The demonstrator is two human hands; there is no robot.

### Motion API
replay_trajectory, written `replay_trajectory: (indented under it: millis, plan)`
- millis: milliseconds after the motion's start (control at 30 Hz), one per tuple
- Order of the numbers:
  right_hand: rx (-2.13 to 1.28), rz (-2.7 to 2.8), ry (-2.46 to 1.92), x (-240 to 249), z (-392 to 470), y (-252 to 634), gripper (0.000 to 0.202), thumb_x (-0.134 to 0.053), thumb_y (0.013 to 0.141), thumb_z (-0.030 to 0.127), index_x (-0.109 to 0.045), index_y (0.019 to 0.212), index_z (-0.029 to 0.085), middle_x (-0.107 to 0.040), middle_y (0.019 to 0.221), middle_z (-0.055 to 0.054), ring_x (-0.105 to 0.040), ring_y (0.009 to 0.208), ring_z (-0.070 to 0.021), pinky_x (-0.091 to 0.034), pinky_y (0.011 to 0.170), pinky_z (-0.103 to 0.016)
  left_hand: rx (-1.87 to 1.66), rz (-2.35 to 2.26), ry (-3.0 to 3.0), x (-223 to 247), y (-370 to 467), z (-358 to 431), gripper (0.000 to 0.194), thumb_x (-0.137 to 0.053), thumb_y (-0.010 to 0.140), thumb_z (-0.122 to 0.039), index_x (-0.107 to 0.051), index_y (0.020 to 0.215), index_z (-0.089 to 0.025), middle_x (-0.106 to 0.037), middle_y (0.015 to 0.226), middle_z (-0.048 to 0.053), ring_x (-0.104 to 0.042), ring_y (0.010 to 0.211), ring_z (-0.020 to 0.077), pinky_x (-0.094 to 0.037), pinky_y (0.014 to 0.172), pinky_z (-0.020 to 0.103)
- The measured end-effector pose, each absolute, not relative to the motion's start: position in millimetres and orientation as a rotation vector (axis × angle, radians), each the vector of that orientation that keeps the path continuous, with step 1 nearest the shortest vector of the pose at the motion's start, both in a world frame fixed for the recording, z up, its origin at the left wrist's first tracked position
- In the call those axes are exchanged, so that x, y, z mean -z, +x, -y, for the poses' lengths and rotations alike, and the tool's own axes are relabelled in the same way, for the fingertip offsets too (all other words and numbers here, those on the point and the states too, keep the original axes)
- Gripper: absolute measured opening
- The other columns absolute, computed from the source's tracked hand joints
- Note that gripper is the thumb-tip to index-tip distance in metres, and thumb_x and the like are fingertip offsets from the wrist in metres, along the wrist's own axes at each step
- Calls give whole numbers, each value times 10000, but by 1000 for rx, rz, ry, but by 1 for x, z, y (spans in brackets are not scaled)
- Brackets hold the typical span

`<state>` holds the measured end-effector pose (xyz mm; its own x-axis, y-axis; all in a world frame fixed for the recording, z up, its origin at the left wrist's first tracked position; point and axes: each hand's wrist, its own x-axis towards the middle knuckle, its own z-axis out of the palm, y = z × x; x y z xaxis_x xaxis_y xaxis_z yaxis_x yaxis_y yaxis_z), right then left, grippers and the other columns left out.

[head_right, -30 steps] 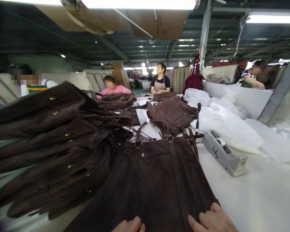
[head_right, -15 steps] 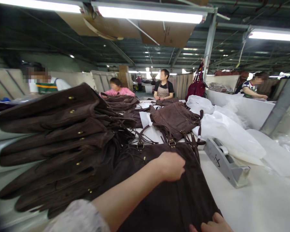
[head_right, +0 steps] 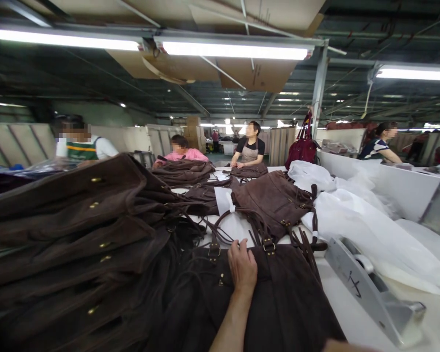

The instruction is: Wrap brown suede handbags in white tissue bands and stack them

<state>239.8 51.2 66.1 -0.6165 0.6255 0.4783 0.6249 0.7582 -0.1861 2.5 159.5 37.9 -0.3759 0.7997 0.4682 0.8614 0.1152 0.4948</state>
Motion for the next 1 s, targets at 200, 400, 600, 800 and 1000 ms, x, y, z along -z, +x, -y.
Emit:
replay_trajectory:
  millis: [200, 400, 600, 800, 1000]
  plan:
    - [-431, 2097, -1379, -95, -201, 156, 291, -551, 941, 351, -585, 1153, 155, -601, 1141, -76, -612, 953, -188, -538, 816, -371, 950, 2454, -1689, -34, -19, -175, 464, -498, 910, -299, -497, 1366, -211, -575, 1018, 144, -559, 935, 274, -417, 845, 388]
    - [-532, 1874, -1485, -68, -261, 116, 277, -604, 900, 322, -592, 1116, 149, -613, 1092, -77, -607, 957, -198, -510, 846, -394, 895, 2389, -1882, -35, -31, -178, 293, -515, 899, -376, -677, 1141, -338, -626, 987, 84, -540, 958, 259, -393, 814, 338]
    - [-733, 1702, -1333, -35, -278, 119, 198, -614, 744, 310, -615, 886, 173, -670, 861, -53, -629, 869, -220, -475, 849, -345, 984, 2370, -1976, -37, -31, -183, 292, -504, 882, -204, -689, 1093, -284, -670, 1089, 29, -541, 1005, 219, -374, 844, 318]
    - [-1494, 1444, -950, -39, -276, 120, 289, -453, 743, 261, -612, 967, 170, -698, 964, -66, -679, 878, -188, -557, 773, -315, 1082, 2337, -2053, -39, -30, -184, 269, -505, 853, -145, -693, 973, -295, -686, 1083, -24, -550, 1043, 194, -347, 851, 321]
    - [-1802, 1423, -1054, -39, -287, 107, 178, -599, 710, 207, -558, 881, 178, -688, 717, -44, -695, 666, -207, -565, 550, -299, 1184, 2381, -1951, -36, -30, -183, 181, -492, 833, -127, -627, 803, -243, -682, 886, -8, -573, 924, 198, -338, 793, 316]
